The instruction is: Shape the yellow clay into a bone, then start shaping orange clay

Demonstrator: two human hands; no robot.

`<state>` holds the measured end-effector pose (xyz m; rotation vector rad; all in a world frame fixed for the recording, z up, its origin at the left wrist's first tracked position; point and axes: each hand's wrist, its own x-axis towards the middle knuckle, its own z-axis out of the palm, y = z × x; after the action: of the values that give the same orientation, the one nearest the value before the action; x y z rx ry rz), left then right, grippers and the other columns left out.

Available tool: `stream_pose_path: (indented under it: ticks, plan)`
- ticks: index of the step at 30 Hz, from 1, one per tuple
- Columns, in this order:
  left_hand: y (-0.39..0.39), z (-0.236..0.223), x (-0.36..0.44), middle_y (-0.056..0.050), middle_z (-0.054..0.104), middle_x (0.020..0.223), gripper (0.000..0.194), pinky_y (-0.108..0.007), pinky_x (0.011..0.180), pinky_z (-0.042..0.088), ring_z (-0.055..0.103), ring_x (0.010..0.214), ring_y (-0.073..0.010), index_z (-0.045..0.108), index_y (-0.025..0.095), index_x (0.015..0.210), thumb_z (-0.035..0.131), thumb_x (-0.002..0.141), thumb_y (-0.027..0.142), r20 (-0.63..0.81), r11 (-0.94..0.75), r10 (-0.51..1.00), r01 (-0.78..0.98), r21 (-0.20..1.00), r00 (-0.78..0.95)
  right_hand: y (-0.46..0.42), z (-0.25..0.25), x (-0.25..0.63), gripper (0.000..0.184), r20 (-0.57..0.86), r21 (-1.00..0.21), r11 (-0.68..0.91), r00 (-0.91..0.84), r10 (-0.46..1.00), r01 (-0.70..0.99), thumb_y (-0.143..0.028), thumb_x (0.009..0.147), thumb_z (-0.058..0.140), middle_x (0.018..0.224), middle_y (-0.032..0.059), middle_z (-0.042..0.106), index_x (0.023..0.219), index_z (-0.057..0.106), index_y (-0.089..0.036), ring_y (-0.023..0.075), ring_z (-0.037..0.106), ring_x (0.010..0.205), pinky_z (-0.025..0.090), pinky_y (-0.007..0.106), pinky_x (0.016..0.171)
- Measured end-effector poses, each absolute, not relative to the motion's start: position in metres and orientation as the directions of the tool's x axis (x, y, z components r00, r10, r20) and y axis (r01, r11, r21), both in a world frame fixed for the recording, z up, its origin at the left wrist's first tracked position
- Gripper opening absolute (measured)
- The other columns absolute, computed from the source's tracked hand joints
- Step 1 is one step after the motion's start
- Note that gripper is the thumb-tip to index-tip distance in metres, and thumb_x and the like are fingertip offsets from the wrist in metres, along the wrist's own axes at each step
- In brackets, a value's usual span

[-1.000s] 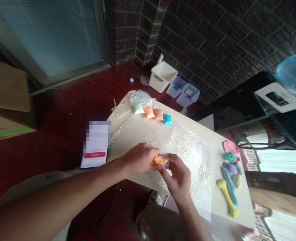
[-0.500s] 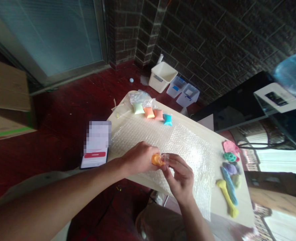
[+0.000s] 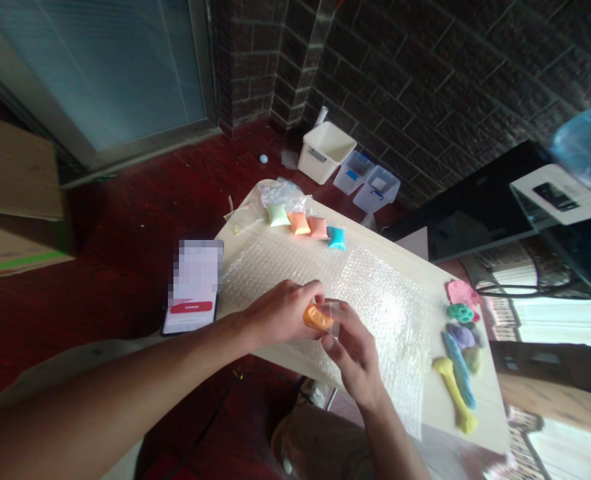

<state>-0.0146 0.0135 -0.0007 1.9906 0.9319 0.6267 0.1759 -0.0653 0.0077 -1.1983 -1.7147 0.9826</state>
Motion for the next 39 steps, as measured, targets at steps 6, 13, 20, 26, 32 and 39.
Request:
stream_pose_path:
  ticks: [6,13,20,26,32,39]
  plan:
    - [0.015,-0.001,-0.015,-0.004,0.078,0.085,0.060,-0.028,0.065,0.044,0.075,0.079,-0.0248,0.055,0.020,0.129,0.082,0.080,0.040,0.030,-0.366,0.792,0.435,0.822,0.610,-0.066,0.013,0.175,0.031,0.158,-0.834,0.259,-0.239,0.958,0.487,-0.030,0.103,0.064,0.135,0.0145,0.067,0.134,0.069,-0.026,0.0316,0.065,0.126,0.057,0.050,0.105]
    - [0.012,-0.003,-0.012,-0.002,0.073,0.074,0.061,-0.026,0.056,0.037,0.073,0.071,-0.0233,0.054,0.019,0.136,0.077,0.082,0.035,0.004,-0.402,0.774,0.486,0.776,0.634,-0.066,0.015,0.172,0.023,0.162,-0.799,0.231,-0.170,0.972,0.556,-0.031,0.104,0.062,0.117,0.0134,0.074,0.119,0.075,-0.022,0.0271,0.071,0.104,0.061,0.039,0.080]
    - [0.011,-0.006,-0.012,-0.005,0.079,0.083,0.052,-0.025,0.057,0.040,0.077,0.076,-0.0235,0.053,0.019,0.136,0.071,0.091,0.036,0.067,-0.455,0.779,0.487,0.746,0.624,-0.063,0.013,0.173,0.027,0.079,-0.891,0.137,-0.148,0.986,0.434,-0.037,0.105,0.062,0.116,0.0127,0.075,0.120,0.079,-0.023,0.0260,0.072,0.102,0.063,0.037,0.081]
    - [0.016,-0.004,-0.015,-0.006,0.081,0.089,0.065,-0.027,0.060,0.044,0.079,0.081,-0.0256,0.051,0.018,0.144,0.077,0.089,0.041,0.061,-0.456,0.764,0.470,0.755,0.643,-0.060,0.017,0.180,0.033,0.061,-0.923,0.165,-0.290,0.955,0.348,-0.037,0.104,0.062,0.135,0.0133,0.069,0.133,0.074,-0.026,0.0299,0.069,0.118,0.062,0.045,0.096]
    - [0.013,-0.002,-0.016,-0.009,0.082,0.099,0.072,-0.028,0.065,0.046,0.080,0.088,-0.0279,0.048,0.020,0.148,0.080,0.087,0.040,0.013,-0.468,0.738,0.498,0.730,0.675,-0.059,0.018,0.181,0.022,0.090,-0.803,0.231,-0.271,0.958,0.550,-0.031,0.102,0.065,0.118,0.0131,0.074,0.121,0.074,-0.022,0.0288,0.072,0.108,0.060,0.044,0.094]
    - [0.015,-0.001,-0.014,-0.003,0.077,0.081,0.076,-0.028,0.061,0.042,0.076,0.077,-0.0269,0.050,0.020,0.146,0.081,0.080,0.041,0.008,-0.407,0.776,0.490,0.771,0.631,-0.062,0.005,0.184,0.038,-0.003,-0.995,0.023,-0.266,0.964,0.094,-0.048,0.101,0.069,0.126,0.0103,0.074,0.132,0.075,-0.028,0.0285,0.073,0.110,0.062,0.043,0.093]
